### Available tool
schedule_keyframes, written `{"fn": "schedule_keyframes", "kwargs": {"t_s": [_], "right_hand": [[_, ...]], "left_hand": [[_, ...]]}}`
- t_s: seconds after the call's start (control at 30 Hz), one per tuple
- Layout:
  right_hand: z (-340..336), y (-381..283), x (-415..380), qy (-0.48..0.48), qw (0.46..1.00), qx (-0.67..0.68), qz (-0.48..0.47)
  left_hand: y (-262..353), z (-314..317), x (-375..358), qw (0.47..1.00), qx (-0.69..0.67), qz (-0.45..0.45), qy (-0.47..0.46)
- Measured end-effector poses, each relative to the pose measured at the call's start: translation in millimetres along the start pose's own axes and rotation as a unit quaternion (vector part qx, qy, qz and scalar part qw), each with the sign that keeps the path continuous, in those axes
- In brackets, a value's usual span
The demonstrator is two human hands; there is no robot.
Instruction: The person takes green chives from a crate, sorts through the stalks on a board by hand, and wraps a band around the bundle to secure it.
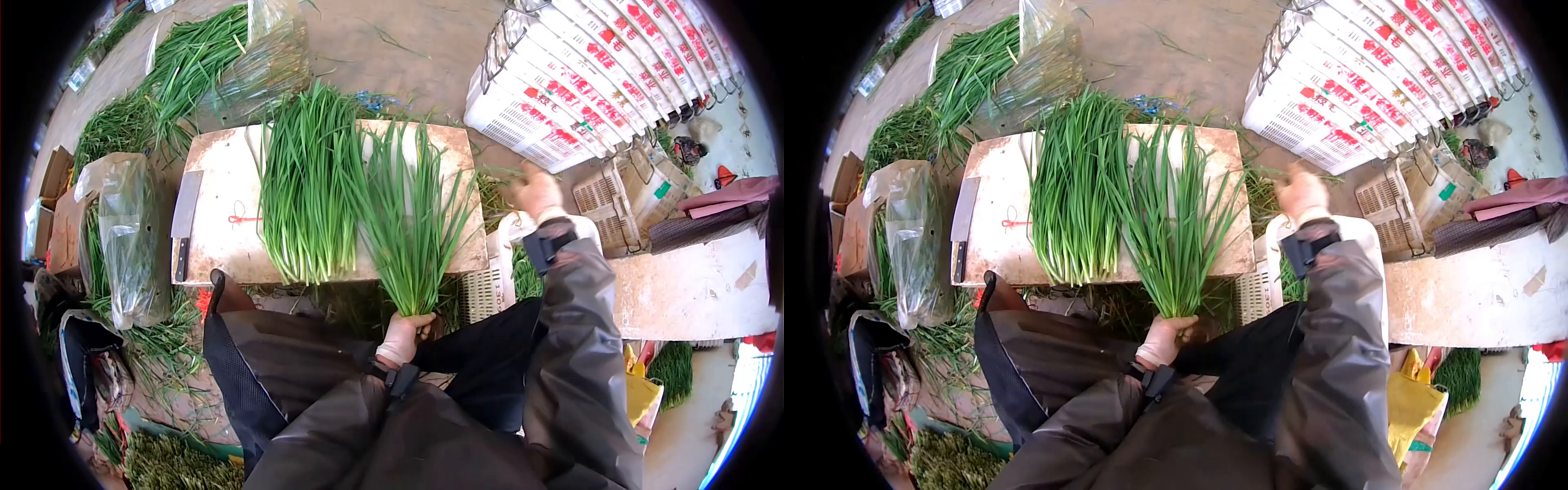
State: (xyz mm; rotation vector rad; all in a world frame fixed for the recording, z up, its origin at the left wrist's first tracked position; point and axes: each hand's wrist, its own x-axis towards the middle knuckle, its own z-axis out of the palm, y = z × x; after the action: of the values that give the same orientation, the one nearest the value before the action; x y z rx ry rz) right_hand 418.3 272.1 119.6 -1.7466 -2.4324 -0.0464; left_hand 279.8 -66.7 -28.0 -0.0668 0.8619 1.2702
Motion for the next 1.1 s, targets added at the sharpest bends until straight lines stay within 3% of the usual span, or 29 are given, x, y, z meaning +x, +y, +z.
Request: {"fn": "schedule_keyframes", "kwargs": {"t_s": [0.1,0.23,0.27,0.37,0.5,0.57,0.7,0.77,0.83,0.9,0.97,1.0,1.1], "right_hand": [[25.6,-64.5,-43.2,-0.105,0.979,0.119,-0.126],[43.3,-122.8,-72.3,-0.119,0.946,0.174,-0.246],[41.1,-135.7,-73.8,-0.161,0.946,0.11,-0.258],[60.0,-149.6,-83.4,-0.099,0.935,0.102,-0.324],[53.3,-157.4,-83.8,-0.116,0.921,-0.031,-0.371],[39.4,-155.0,-84.3,-0.057,0.94,-0.143,-0.304],[23.2,-127.6,-78.5,0.073,0.979,-0.019,-0.192],[3.9,-117.7,-84.6,0.056,0.994,0.046,-0.08],[14.0,-90.5,-78.8,0.179,0.98,0.081,0.006],[29.5,-40.0,-61.4,0.247,0.928,0.261,0.099],[24.0,1.1,-50.5,0.232,0.898,0.34,0.157],[20.4,5.0,-56.8,0.235,0.927,0.271,0.108],[26.6,-22.9,-91.9,0.066,0.941,0.318,-0.096]], "left_hand": [[-0.5,-1.4,-3.2,1.0,0.015,-0.002,0.014],[-2.4,-0.3,-2.0,0.999,0.026,0.007,0.021],[-3.3,0.3,-1.8,1.0,0.02,0.006,0.023],[-1.8,0.0,-1.0,0.999,0.017,0.013,0.029],[-6.0,-1.7,-0.4,0.997,0.044,0.044,0.043],[-8.1,-0.7,-0.1,0.995,0.052,0.063,0.06],[-2.5,9.1,-4.1,0.987,0.066,0.111,0.093],[-1.5,12.3,-6.9,0.983,0.071,0.13,0.104],[0.6,13.7,-9.6,0.981,0.078,0.136,0.115],[0.6,11.8,-12.6,0.983,0.069,0.124,0.114],[-0.4,9.7,-15.8,0.983,0.075,0.119,0.121],[0.0,10.4,-16.5,0.981,0.084,0.122,0.128],[-6.1,9.1,-13.1,0.975,0.115,0.135,0.137]]}}
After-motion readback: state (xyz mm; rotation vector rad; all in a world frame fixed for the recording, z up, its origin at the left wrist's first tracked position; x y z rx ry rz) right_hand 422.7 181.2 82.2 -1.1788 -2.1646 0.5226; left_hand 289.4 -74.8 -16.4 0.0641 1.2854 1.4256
